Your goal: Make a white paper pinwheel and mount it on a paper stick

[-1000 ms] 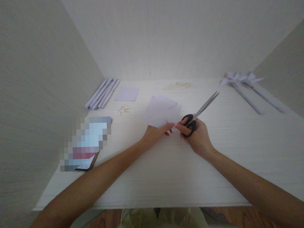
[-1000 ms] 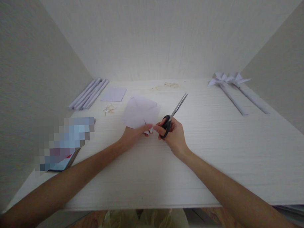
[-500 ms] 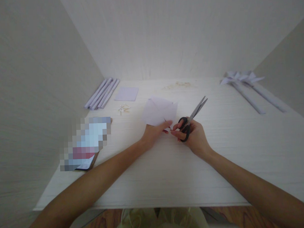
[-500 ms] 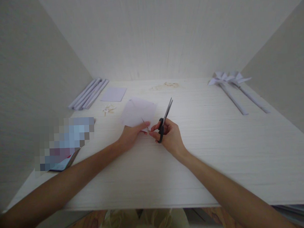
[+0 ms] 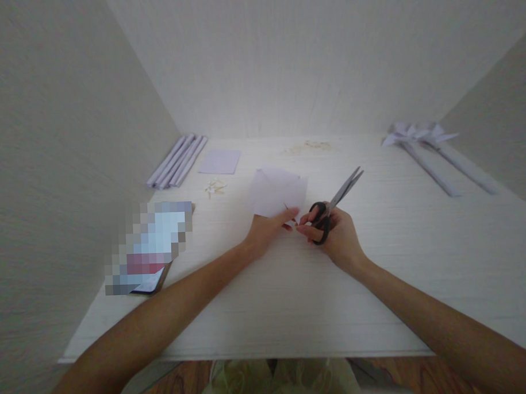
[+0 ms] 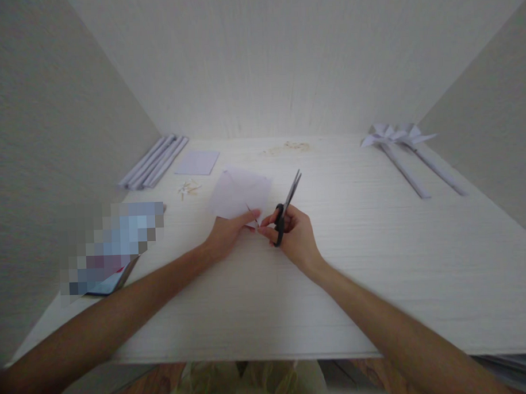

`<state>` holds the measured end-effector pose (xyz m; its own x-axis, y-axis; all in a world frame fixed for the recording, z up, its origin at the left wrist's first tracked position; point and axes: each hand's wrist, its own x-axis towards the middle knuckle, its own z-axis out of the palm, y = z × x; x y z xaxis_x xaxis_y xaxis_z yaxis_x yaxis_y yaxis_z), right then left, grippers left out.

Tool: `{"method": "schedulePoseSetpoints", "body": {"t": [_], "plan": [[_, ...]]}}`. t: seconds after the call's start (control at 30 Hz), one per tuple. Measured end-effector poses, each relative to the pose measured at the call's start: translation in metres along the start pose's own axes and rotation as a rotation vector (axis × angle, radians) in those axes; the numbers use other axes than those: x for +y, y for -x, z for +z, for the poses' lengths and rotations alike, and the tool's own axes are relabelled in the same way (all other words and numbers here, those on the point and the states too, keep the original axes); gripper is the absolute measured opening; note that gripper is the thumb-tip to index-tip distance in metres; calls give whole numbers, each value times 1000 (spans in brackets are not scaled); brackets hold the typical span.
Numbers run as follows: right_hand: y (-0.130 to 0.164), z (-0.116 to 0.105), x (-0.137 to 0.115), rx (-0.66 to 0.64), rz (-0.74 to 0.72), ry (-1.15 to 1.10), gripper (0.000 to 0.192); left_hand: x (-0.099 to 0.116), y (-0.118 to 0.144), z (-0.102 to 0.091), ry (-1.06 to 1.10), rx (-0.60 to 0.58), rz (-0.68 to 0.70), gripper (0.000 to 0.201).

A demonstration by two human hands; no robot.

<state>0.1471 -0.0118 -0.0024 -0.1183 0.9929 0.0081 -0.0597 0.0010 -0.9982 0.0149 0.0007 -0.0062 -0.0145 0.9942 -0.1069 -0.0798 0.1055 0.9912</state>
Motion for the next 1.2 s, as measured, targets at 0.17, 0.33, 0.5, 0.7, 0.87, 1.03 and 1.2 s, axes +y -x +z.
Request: {"method": "schedulePoseSetpoints", "body": {"t": [0.17, 0.33, 0.5, 0.7, 0.87, 1.03, 1.2], "plan": [[0, -1, 0, -16, -19, -13, 30, 2, 1, 1, -5, 17, -1, 16], [0, -1, 1, -11, -22, -2, 30, 1, 1, 1, 9, 2, -10, 17], [0, -1, 1, -5, -34, -4, 30, 1, 1, 0, 0, 2, 5, 17], [-1, -1, 1, -7, -23, -1, 31, 4, 2, 1, -7, 10, -10, 16], [0, 0, 0, 4, -15, 3, 31, 4, 2, 2, 3, 6, 1, 16], [0, 0, 0, 7, -13, -2, 31, 4, 1, 2, -1, 19, -13, 16], [0, 0, -1, 10, -17, 3, 32, 4, 1, 2, 21, 11, -10, 16]]}}
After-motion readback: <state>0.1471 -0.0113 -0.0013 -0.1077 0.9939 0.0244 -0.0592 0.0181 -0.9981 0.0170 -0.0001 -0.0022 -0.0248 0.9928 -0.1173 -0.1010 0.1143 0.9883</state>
